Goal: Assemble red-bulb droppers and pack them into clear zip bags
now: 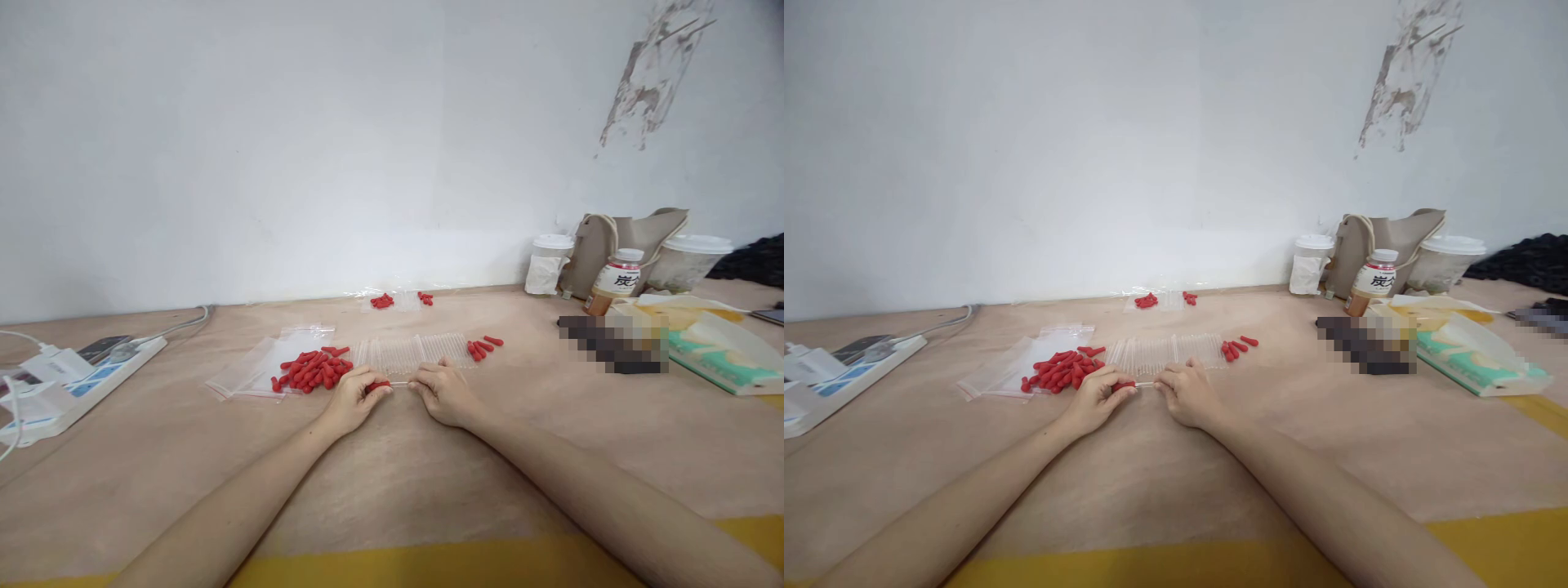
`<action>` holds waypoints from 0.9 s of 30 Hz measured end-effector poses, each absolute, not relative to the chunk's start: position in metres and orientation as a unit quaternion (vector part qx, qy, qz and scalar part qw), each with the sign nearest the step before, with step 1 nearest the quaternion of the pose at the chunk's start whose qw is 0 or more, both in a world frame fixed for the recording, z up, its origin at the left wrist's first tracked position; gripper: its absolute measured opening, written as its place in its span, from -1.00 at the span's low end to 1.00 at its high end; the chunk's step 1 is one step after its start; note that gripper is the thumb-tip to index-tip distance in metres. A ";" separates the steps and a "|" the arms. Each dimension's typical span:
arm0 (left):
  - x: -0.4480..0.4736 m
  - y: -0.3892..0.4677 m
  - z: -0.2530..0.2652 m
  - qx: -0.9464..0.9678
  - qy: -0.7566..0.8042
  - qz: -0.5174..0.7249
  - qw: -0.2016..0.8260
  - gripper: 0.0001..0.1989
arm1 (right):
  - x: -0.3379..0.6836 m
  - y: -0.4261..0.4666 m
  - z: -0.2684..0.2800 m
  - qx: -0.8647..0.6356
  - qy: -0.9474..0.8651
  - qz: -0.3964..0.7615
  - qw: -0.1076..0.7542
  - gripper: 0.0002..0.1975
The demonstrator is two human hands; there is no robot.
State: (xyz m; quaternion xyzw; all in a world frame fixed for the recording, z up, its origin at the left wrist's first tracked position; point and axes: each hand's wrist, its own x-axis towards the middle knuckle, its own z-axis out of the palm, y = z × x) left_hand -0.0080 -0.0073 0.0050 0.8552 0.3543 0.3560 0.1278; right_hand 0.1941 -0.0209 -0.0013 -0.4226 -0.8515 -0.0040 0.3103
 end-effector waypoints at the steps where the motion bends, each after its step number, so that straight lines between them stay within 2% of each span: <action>1: -0.008 -0.008 0.006 0.856 0.355 0.353 0.126 -0.84 | 0.194 -0.021 -0.001 -0.421 -0.852 -0.005 0.310 -0.80; 21: -0.003 -0.006 0.005 0.886 0.326 0.311 0.107 -0.82 | 0.191 -0.019 -0.004 -0.409 -0.858 -0.007 0.311 -0.79; 24: -0.007 -0.003 0.007 0.889 0.333 0.310 0.048 -0.82 | 0.190 -0.019 0.000 -0.407 -0.863 -0.059 0.295 -0.77; 27: -0.012 -0.003 0.011 0.886 0.347 0.302 -0.060 -0.82 | 0.190 -0.021 0.006 -0.392 -0.871 -0.134 0.264 -0.76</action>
